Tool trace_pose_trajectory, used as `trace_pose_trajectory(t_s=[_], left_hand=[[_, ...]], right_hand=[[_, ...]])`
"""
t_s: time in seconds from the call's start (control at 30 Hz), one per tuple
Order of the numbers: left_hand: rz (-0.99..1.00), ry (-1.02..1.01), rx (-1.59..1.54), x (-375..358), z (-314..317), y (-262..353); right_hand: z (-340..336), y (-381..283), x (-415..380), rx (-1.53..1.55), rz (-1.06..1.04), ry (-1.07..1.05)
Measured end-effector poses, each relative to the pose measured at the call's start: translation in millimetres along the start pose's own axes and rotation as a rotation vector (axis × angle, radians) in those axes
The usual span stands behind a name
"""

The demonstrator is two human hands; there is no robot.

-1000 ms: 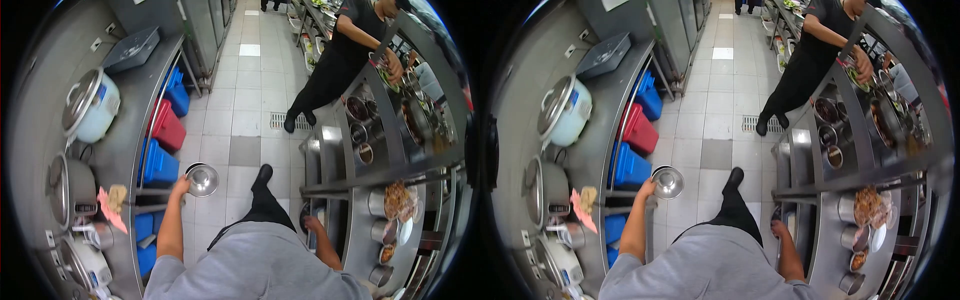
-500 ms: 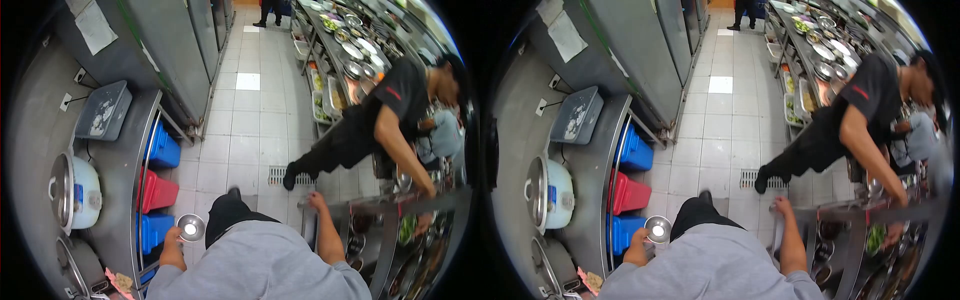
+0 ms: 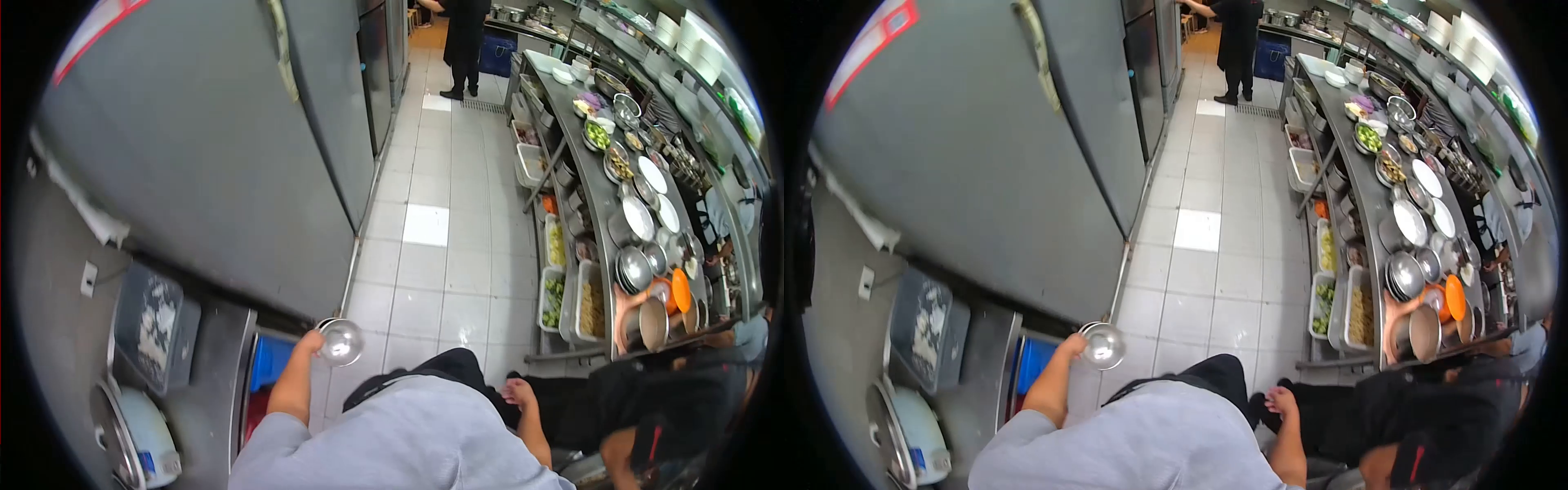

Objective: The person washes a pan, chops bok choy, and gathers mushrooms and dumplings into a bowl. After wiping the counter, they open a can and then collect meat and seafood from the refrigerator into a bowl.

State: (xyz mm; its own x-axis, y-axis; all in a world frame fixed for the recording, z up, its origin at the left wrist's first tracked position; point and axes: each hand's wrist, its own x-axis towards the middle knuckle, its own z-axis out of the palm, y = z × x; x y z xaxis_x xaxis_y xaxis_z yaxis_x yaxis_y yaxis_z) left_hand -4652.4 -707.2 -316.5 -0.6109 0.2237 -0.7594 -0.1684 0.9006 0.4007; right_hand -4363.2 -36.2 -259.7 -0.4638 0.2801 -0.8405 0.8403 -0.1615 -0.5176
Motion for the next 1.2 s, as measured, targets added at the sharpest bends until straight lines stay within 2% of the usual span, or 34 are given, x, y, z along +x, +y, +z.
trace_pose_trajectory(t_s=[0.03, 0.07, 0.1, 0.13, 0.17, 0.27, 0.33, 0.4, 0.47, 0.5, 0.53, 0.57, 0.6, 0.63, 0.67, 0.7, 0.77, 0.8, 0.9, 0.93, 1.0, 1.1, 1.2], left_hand=[[0.327, 0.012, 0.679, 48, -31, 14], [0.623, 0.162, 1.082, 96, -61, 27], [0.4, 0.103, 0.674, 108, -81, 78], [0.205, 0.117, 0.046, 116, -102, 134], [0.069, 0.24, -0.416, 116, -126, 198], [0.061, 0.227, -0.451, 188, -173, 259], [-0.01, 0.291, -0.424, 221, -197, 279], [-0.139, 0.32, -0.479, 248, -224, 293], [-0.17, 0.362, -0.332, 276, -248, 283], [-0.207, 0.397, -0.347, 284, -254, 283], [-0.243, 0.433, -0.363, 292, -260, 284], [-0.3, 0.49, -0.454, 292, -270, 293], [-0.355, 0.547, -0.542, 298, -281, 298], [-0.39, 0.475, -0.579, 306, -293, 301], [-0.426, 0.402, -0.617, 313, -304, 303], [-0.462, 0.331, -0.658, 325, -315, 304], [-0.544, 0.259, -0.641, 368, -335, 299], [-0.582, 0.224, -0.638, 389, -343, 298], [-0.553, 0.452, -0.775, 438, -365, 323], [-0.562, 0.417, -0.788, 448, -363, 335], [-0.571, 0.395, -0.787, 474, -404, 349], [-0.496, 0.442, -0.909, 488, -450, 395], [-0.414, 0.51, -0.837, 495, -487, 432]], right_hand=[[-11, -7, 31, 0.014, 0.026, -0.003], [-24, -12, 63, 0.039, 0.05, -0.059], [-36, -16, 96, 0.034, 0.06, -0.042], [-44, -32, 122, -0.024, 0.106, -0.005], [-47, -71, 136, -0.12, 0.15, 0.027], [-86, -162, 213, -0.083, 0.19, 0.021], [-106, -240, 259, -0.054, 0.176, 0.031], [-143, -323, 361, -0.65, -0.032, -0.248], [-116, -455, 385, -0.356, -0.244, 0.123], [-97, -526, 385, -0.314, -0.323, 0.244], [-76, -602, 380, -0.363, -0.471, 0.272], [-74, -633, 458, -0.776, -1.244, 0.594], [-44, -703, 457, -0.718, -1.352, 0.587], [-7, -782, 427, -0.523, -0.879, 0.268], [29, -849, 394, -0.445, -0.849, 0.023], [60, -905, 388, -0.537, -0.875, -0.134], [133, -993, 389, -0.603, -1.216, -0.227], [168, -1033, 387, -0.605, -1.173, -0.356], [265, -1145, 344, -0.545, -0.943, -0.74], [289, -1166, 336, -0.564, -0.945, -0.809], [344, -1216, 326, -0.56, -0.983, -0.959], [410, -1276, 317, -0.444, -1.055, -1.162], [488, -1335, 307, -0.376, -1.159, -1.332]])
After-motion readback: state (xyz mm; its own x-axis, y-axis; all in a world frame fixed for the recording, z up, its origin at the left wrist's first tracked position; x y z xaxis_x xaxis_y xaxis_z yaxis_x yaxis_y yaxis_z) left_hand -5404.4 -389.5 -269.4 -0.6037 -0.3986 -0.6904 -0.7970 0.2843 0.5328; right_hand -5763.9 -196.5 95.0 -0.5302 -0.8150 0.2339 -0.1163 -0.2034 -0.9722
